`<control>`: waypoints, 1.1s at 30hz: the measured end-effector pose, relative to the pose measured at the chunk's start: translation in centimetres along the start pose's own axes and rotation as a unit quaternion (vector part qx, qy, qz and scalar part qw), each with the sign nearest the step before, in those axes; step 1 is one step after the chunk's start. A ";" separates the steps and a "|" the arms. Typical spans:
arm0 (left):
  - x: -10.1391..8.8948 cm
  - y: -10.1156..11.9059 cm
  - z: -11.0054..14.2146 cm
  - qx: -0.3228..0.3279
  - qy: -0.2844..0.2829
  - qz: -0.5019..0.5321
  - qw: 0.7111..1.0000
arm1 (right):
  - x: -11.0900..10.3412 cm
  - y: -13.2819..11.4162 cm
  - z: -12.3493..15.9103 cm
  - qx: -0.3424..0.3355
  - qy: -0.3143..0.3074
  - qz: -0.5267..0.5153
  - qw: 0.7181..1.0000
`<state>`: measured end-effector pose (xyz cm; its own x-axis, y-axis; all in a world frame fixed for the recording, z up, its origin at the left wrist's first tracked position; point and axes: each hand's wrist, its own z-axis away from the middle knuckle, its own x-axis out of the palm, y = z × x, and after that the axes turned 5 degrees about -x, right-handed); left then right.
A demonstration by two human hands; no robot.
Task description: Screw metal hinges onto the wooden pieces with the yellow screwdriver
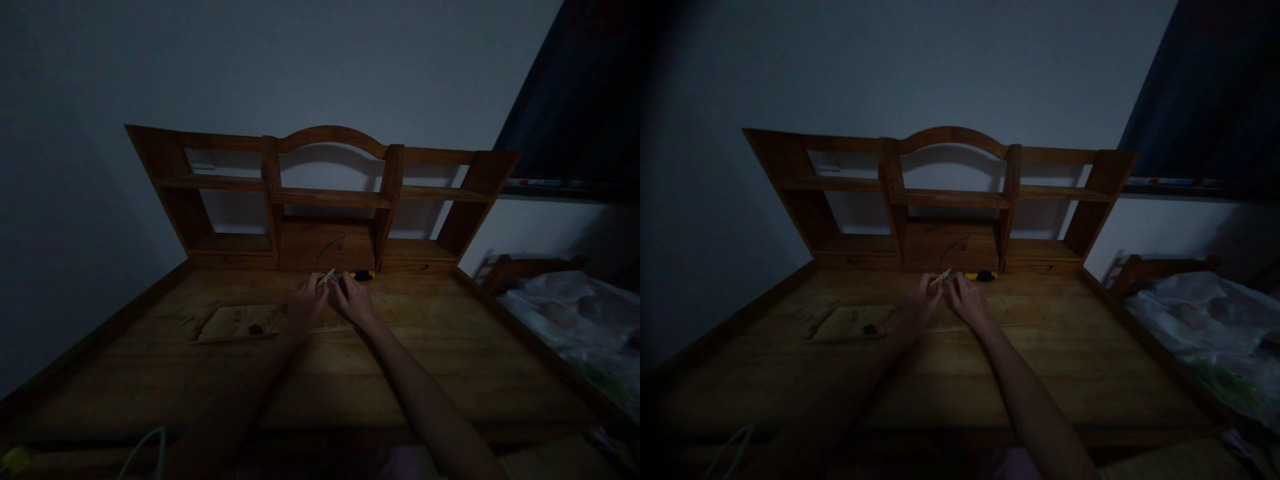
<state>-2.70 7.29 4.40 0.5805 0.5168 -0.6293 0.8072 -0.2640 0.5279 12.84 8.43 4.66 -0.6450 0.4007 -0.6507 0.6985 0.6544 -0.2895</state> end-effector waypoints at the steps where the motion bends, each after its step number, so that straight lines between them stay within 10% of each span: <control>1: 0.0 0.0 0.0 0.000 0.001 -0.002 1.000 | 0.0 0.0 0.0 0.001 -0.001 0.000 1.000; 33: 0.1 0.0 0.1 0.004 0.005 -0.019 1.000 | 0.1 0.0 0.0 0.006 -0.011 0.010 1.000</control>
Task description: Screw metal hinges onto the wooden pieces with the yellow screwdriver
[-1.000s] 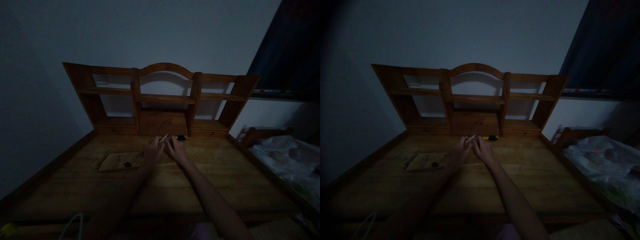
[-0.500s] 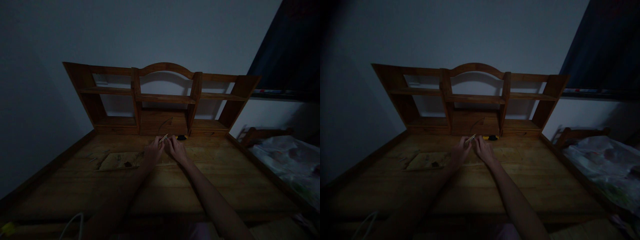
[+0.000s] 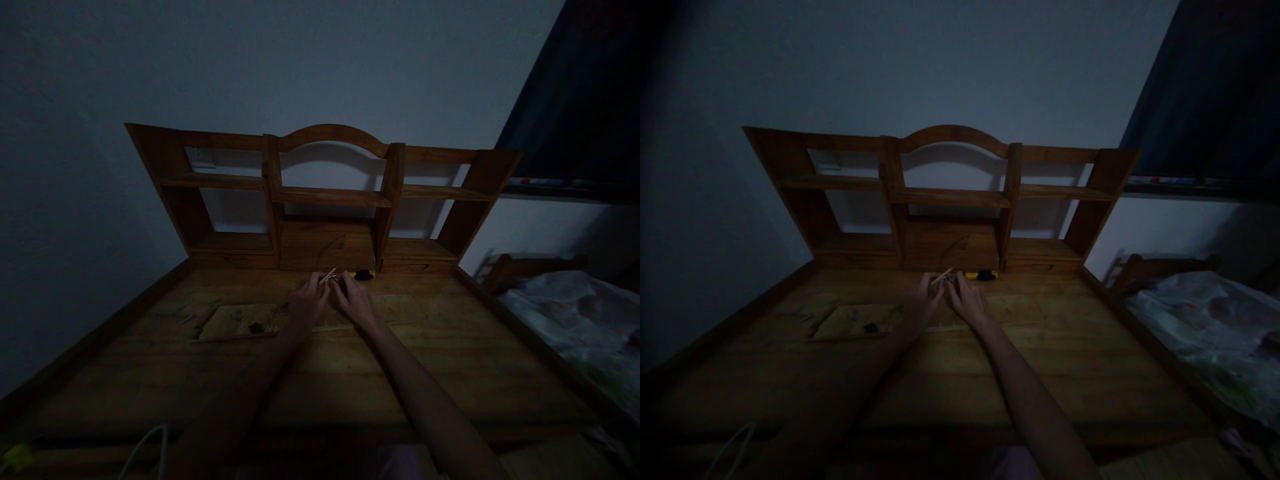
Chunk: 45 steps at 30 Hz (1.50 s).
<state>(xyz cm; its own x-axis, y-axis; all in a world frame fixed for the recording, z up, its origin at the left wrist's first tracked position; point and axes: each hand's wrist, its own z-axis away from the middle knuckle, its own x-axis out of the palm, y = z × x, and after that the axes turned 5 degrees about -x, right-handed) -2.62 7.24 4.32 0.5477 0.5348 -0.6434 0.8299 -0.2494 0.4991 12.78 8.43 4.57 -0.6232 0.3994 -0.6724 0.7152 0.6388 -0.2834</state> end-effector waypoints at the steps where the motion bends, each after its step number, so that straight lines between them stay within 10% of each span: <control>1: 0.0 0.0 0.0 -0.001 0.000 -0.002 1.000 | 0.0 0.0 0.0 -0.001 -0.001 0.001 1.000; 45: 0.4 -0.1 0.0 -0.030 -0.029 0.044 0.998 | 0.7 0.7 0.1 -0.021 0.048 -0.018 0.998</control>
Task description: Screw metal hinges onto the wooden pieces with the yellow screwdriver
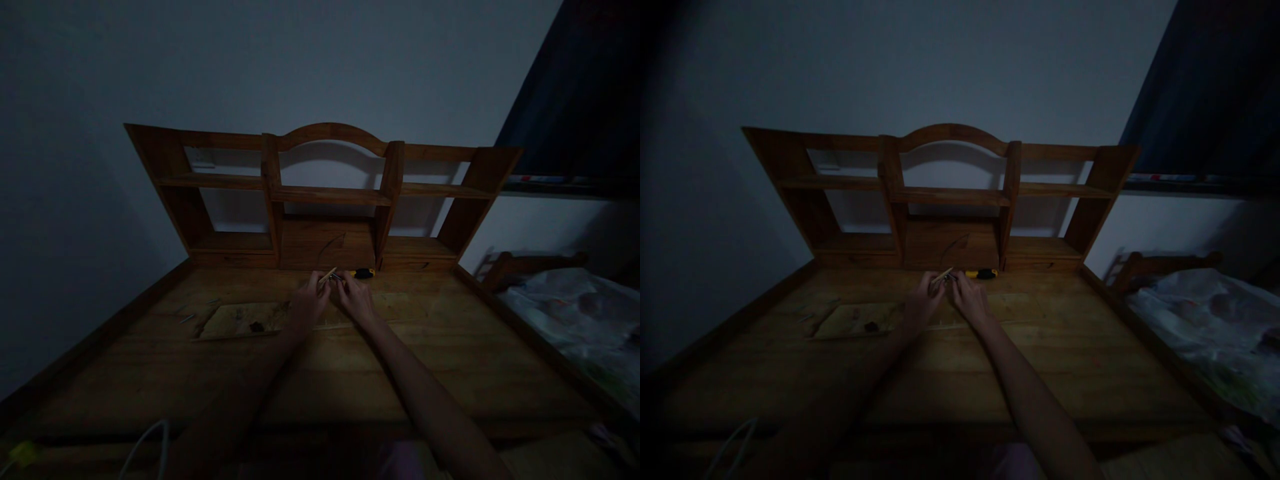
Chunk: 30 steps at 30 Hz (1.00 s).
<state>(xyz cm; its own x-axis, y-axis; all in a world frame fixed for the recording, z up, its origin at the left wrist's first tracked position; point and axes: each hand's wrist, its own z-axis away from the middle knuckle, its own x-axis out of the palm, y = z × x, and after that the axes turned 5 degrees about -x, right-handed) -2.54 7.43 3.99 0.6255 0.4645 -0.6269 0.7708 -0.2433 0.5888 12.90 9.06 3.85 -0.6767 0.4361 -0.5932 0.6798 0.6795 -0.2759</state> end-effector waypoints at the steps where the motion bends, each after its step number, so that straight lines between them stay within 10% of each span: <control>1: 0.0 0.0 0.0 -0.002 0.003 0.004 1.000 | 0.0 0.0 0.0 0.001 -0.002 0.000 1.000; 23: 0.4 -1.1 -1.2 -0.071 0.044 0.121 0.989 | -0.5 -0.8 -0.1 0.044 -0.016 0.022 0.999; 30: 1.8 -4.0 -3.8 -0.215 0.050 0.359 0.907 | -0.6 -0.8 -0.3 0.056 -0.004 0.021 0.998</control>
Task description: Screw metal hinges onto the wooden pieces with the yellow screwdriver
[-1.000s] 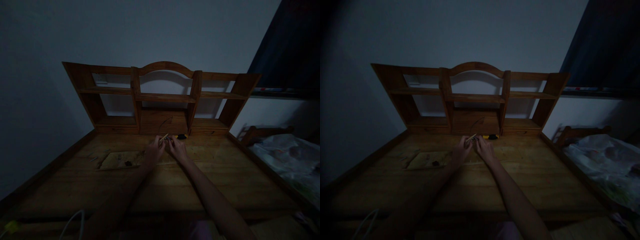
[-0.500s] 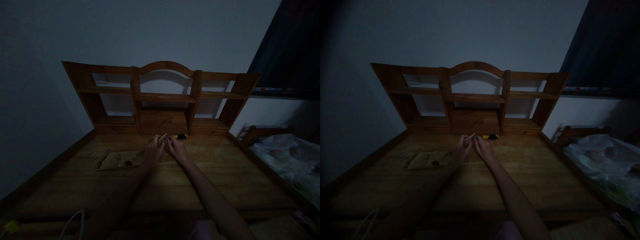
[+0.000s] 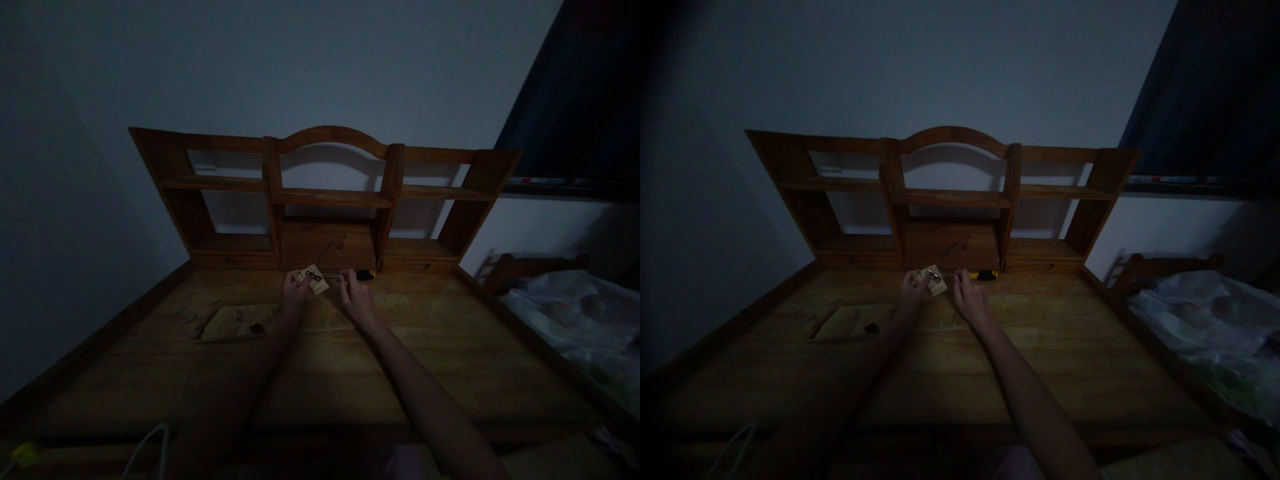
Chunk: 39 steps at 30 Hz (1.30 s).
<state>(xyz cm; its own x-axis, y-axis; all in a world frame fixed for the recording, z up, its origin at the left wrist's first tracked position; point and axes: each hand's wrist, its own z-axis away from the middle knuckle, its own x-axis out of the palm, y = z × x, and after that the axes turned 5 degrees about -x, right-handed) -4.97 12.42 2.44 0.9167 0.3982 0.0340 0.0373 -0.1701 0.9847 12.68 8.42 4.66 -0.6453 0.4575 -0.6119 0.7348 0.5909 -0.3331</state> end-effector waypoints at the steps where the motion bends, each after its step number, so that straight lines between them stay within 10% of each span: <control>1: -0.1 -0.2 -0.4 -0.013 0.007 0.019 1.000 | 0.0 0.0 0.0 -0.002 0.001 -0.001 1.000; 39: 0.1 0.9 0.9 0.116 -0.196 -0.015 0.974 | 1.0 0.7 -0.1 -0.001 -0.059 -0.039 0.998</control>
<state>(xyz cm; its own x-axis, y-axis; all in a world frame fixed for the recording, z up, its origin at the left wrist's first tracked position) -4.46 11.46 3.22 0.9936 0.0395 -0.1056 0.1127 -0.3807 0.9178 12.53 9.34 3.84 -0.6719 0.3287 -0.6637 0.6822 0.6237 -0.3817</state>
